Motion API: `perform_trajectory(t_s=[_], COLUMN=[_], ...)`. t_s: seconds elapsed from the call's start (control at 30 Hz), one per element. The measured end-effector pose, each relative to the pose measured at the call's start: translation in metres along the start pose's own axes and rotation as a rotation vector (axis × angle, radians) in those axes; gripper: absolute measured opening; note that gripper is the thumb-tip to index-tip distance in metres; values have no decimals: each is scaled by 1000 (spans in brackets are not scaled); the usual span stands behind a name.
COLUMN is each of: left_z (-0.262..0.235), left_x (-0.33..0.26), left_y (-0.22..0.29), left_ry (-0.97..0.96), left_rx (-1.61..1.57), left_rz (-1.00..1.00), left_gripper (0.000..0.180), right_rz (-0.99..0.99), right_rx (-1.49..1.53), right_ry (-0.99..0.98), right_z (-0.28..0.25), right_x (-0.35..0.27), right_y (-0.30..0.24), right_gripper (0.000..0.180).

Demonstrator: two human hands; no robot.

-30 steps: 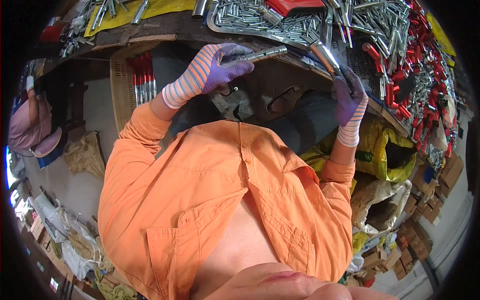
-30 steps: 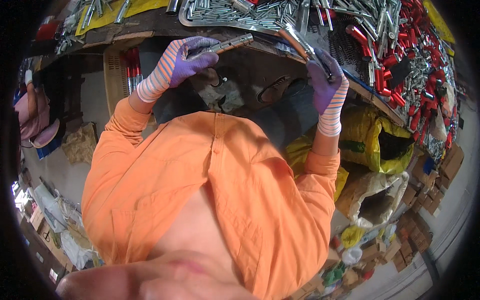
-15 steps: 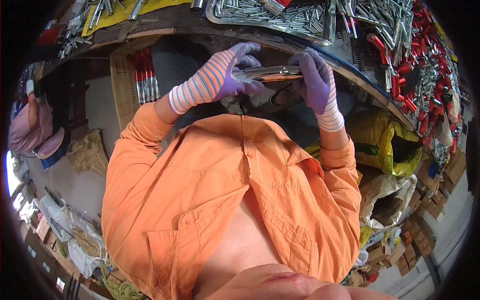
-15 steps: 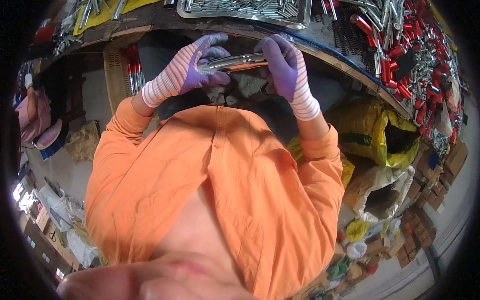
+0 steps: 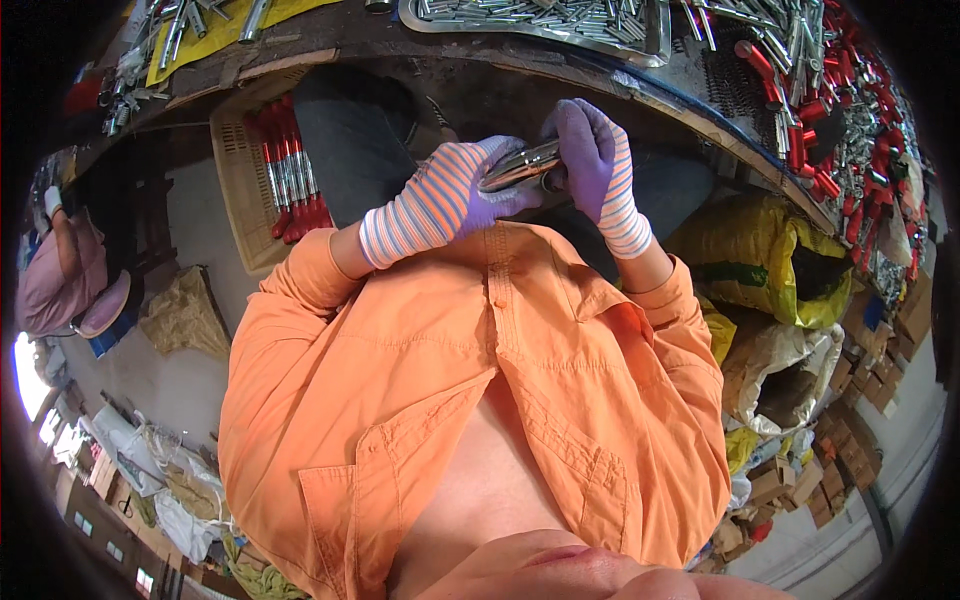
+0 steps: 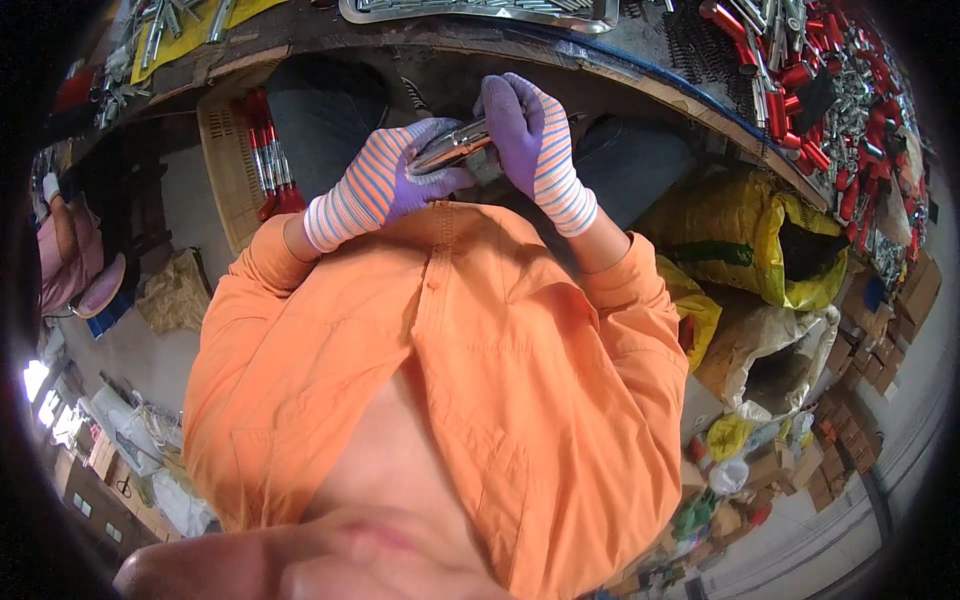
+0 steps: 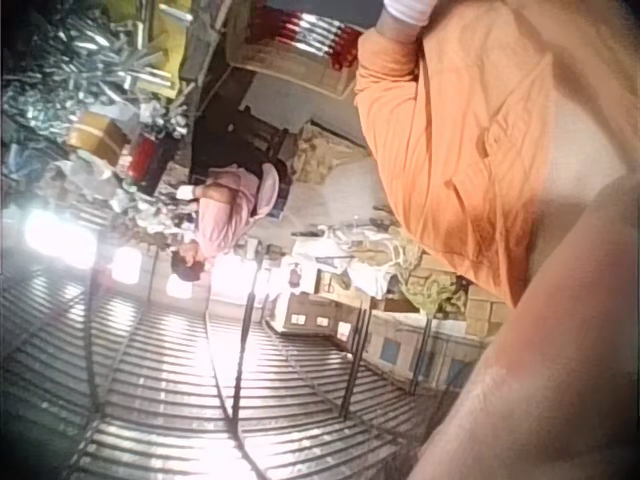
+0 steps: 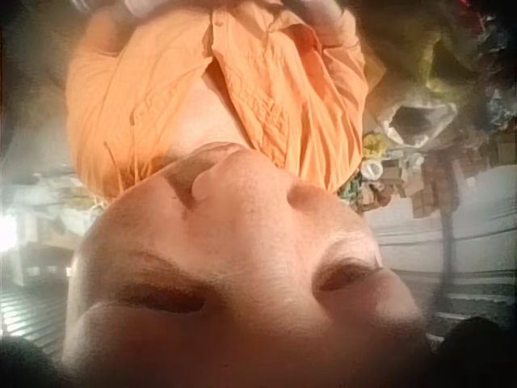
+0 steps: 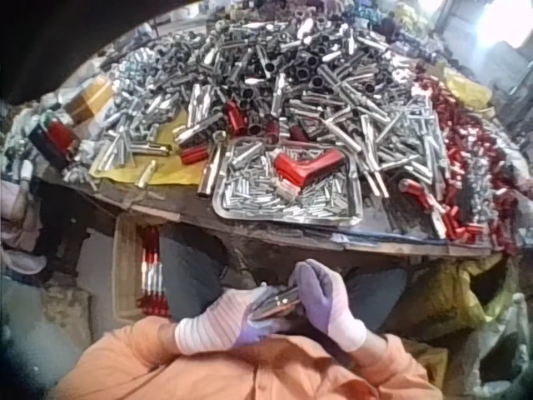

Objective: Assembling metal hardware components by fitting metal tubes into red plastic handles.

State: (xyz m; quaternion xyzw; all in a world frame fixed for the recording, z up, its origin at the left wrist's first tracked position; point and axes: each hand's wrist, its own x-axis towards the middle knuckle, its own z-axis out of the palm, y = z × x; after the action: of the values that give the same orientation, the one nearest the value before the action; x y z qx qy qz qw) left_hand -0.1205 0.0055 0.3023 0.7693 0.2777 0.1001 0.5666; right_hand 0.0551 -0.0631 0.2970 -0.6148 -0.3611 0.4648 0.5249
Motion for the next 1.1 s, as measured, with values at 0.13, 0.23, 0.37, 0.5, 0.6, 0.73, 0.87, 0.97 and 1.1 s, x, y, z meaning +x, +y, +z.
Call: perform_trajectory(t_s=[0.13, 0.23, 0.37, 0.5, 0.6, 0.73, 0.87, 0.97, 1.1], left_z=[6, 6, 0, -39, -63, -70, -79, -86, -89], left_x=[-2, -2, -4, -4, -11, -16, -16, -6, 6], left_y=[-10, -12, -13, -2, -11, -17, -26, -31, -33], left_ry=[121, 174, 270, 248, 406, 544, 575, 586, 551], left_rx=[244, 365, 408, 144, 17, -52, -79, -70, 33], left_rz=[146, 206, 284, 105, -29, -24, -46, -16, 19], left_gripper=[55, 56, 43, 25, 23, 23, 23, 25, 27], right_rz=[-3, -32, -15, -195, -737, -882, -689, -741, -641], right_rx=[-42, -66, -69, -176, -825, -1452, -1538, -1212, -855], right_ry=[41, 81, 84, -85, -17, -200, -412, -312, -27], right_z=[0, 2, 10, -3, -14, 12, 19, 9, 2], right_x=[0, 1, 5, 36, 97, 154, 175, 175, 156], right_y=[7, 11, 7, -30, -64, -54, -64, -61, -61], right_gripper=[23, 22, 20, 12, 19, 30, 27, 24, 20])
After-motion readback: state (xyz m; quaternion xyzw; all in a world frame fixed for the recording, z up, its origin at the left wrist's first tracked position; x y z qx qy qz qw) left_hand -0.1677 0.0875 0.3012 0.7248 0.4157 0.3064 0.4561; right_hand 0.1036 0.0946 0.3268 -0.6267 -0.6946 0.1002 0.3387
